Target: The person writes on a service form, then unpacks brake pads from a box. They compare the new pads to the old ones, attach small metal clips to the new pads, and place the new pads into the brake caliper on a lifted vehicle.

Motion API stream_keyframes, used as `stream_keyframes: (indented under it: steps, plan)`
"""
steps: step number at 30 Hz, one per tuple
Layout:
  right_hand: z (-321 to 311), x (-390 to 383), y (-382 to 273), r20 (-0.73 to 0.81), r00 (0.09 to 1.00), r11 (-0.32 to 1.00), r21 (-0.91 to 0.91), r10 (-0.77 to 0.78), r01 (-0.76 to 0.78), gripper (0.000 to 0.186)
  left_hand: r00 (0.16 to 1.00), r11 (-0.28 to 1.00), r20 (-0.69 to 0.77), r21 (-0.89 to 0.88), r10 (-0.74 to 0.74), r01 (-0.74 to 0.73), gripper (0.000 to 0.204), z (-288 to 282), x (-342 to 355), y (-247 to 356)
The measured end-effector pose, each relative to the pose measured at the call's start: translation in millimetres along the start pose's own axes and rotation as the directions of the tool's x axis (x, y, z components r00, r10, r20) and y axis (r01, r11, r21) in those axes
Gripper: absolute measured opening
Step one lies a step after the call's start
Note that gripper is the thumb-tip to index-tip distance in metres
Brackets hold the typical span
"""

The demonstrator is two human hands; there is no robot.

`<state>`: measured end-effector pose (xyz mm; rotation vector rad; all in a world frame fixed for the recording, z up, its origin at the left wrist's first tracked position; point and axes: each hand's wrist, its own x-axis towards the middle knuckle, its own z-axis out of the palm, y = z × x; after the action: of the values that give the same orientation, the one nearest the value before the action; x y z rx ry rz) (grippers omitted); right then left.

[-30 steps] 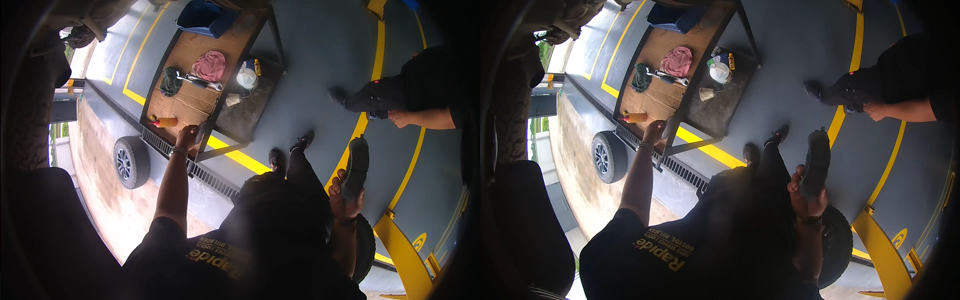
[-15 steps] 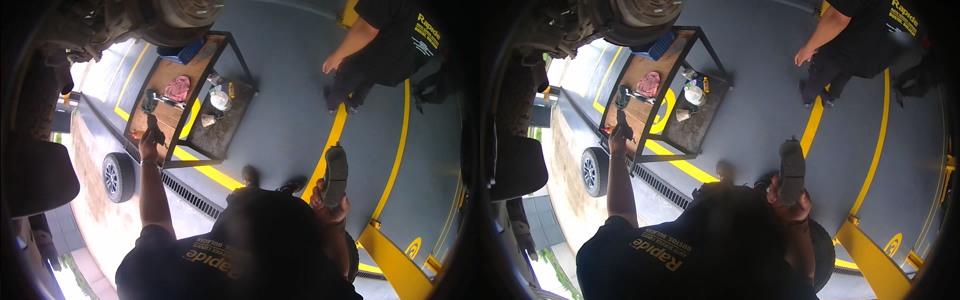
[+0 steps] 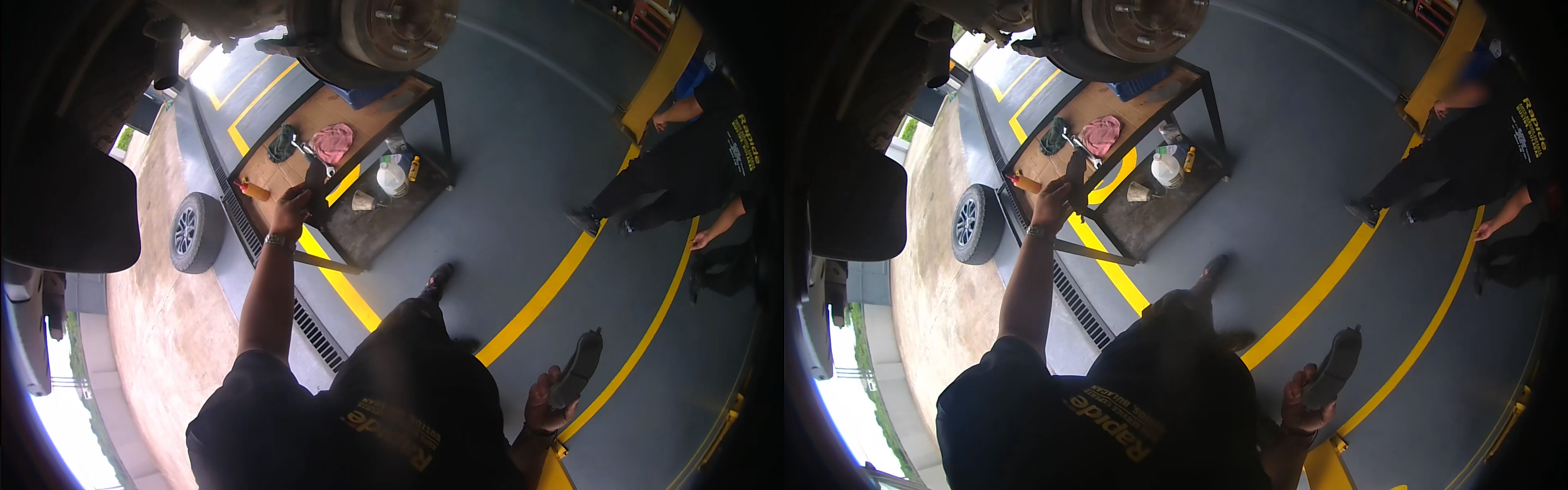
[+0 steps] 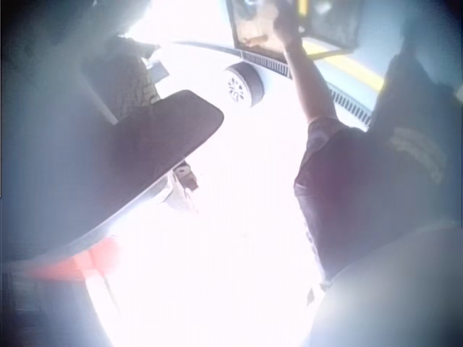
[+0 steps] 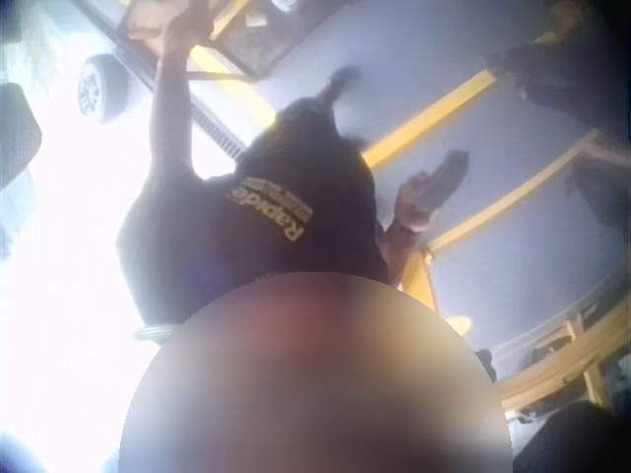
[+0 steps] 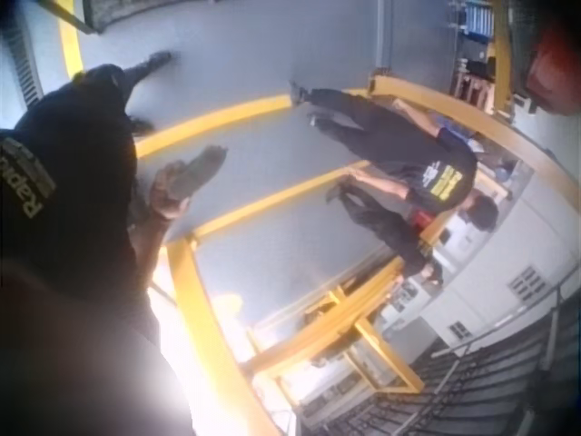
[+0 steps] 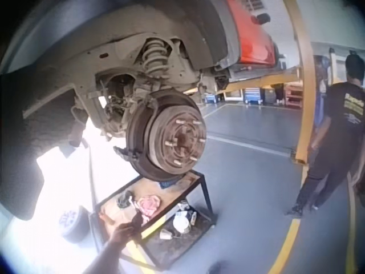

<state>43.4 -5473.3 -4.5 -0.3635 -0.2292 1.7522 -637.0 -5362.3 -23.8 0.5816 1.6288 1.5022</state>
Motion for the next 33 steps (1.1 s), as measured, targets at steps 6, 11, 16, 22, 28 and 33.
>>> stream_keyframes:
  steps: [6,11,16,22,28,33]
  plan:
    - [17.3,59.2,11.6,0.009,0.999,0.999,-0.001,0.037,-0.037,0.062,0.937,0.421,-0.015,0.896,0.349,-0.143,0.032,-107.5,127.1,-16.7]
    - [30.5,112.1,36.6,-0.012,0.997,0.997,0.011,-0.071,0.071,0.062,0.913,0.732,-0.373,0.574,-0.166,0.367,0.037,-146.2,177.6,-67.4]
    - [45.1,161.6,60.0,-0.078,0.978,0.975,0.096,-0.191,0.198,0.061,0.94,0.181,-0.176,0.975,0.292,0.126,0.047,-118.9,245.9,-58.4]
    - [55.4,202.8,70.8,-0.013,0.988,0.98,0.128,-0.153,0.153,0.06,0.798,-0.18,0.506,0.862,0.328,-0.474,0.051,109.6,292.3,-13.1]
    - [50.0,198.1,48.3,-0.073,0.991,0.993,-0.044,-0.113,0.11,0.068,0.805,-0.247,0.539,0.839,0.249,-0.485,0.056,222.7,362.5,-10.5]
    - [53.8,199.0,37.1,-0.185,0.97,0.986,-0.086,-0.16,0.146,0.065,0.841,-0.22,0.533,0.834,0.091,-0.505,0.04,242.8,385.1,-10.2]
